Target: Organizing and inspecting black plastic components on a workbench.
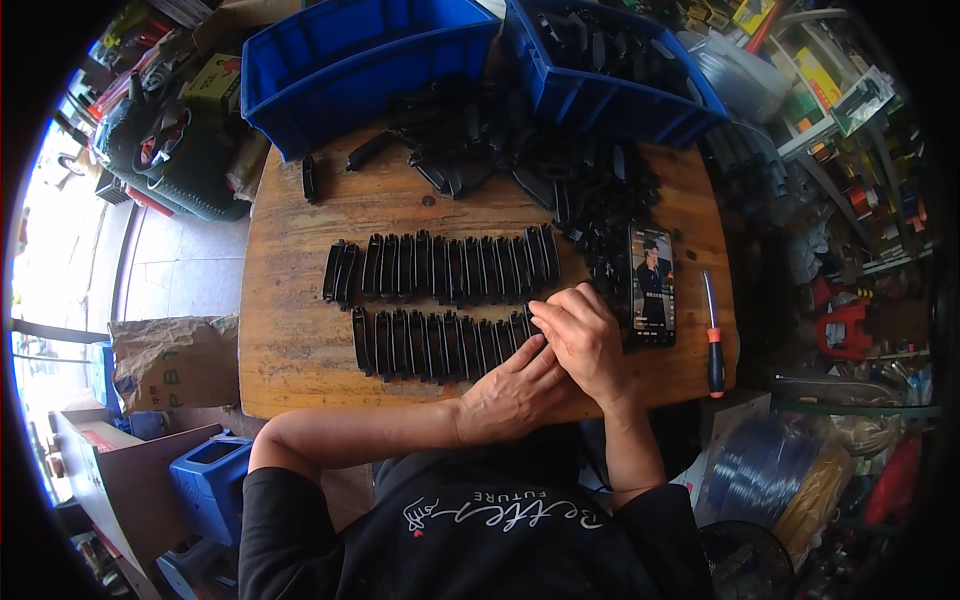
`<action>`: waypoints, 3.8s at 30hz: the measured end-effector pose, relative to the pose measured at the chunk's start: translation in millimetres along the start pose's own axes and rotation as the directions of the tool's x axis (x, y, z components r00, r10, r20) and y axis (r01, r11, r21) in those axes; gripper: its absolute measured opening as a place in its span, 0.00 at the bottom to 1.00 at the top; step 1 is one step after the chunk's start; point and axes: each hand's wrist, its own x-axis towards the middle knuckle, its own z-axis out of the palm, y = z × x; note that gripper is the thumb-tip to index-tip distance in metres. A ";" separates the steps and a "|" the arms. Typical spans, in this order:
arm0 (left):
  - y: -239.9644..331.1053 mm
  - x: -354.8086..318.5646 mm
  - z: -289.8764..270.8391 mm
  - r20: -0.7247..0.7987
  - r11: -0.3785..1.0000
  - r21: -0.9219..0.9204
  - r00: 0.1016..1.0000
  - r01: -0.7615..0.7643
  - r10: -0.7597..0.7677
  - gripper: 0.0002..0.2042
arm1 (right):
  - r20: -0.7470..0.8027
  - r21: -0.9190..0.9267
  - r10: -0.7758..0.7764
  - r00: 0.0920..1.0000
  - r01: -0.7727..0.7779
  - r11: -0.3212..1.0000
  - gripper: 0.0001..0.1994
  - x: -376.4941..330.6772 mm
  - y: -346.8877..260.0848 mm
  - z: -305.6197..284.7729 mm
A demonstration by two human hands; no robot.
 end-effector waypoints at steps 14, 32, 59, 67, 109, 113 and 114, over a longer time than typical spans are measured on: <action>0.1 0.6 -2.4 0.013 1.000 0.012 1.000 -0.004 0.004 0.21 | 0.018 -0.070 -0.049 0.999 0.050 0.996 0.08 8.2 -0.6 0.4; 0.3 1.5 -4.1 0.000 1.000 0.005 1.000 -0.004 0.004 0.22 | 0.059 -0.004 -0.008 0.998 0.008 1.000 0.09 10.2 -1.0 -1.0; 0.5 0.9 -4.8 0.056 1.000 0.029 0.998 -0.006 0.005 0.23 | -0.164 0.059 0.053 0.985 -0.043 0.997 0.10 -3.0 4.2 11.6; 0.3 0.5 -4.1 0.089 0.999 0.041 0.996 -0.015 0.011 0.22 | -0.124 0.047 0.044 0.991 -0.039 0.998 0.09 -1.8 3.7 8.4; -0.2 0.7 -3.2 0.066 0.999 0.042 0.998 -0.013 0.011 0.25 | -0.097 0.068 0.059 0.994 -0.052 0.996 0.07 -0.7 6.2 9.5; 0.1 0.7 -2.8 0.061 0.999 0.038 0.998 -0.010 0.008 0.25 | -0.108 0.062 0.056 0.993 -0.049 0.997 0.08 0.0 5.7 8.6; 0.0 0.8 -3.0 0.058 0.999 0.039 0.998 -0.011 0.009 0.25 | -0.108 0.061 0.056 0.993 -0.050 0.997 0.08 -0.1 6.0 8.5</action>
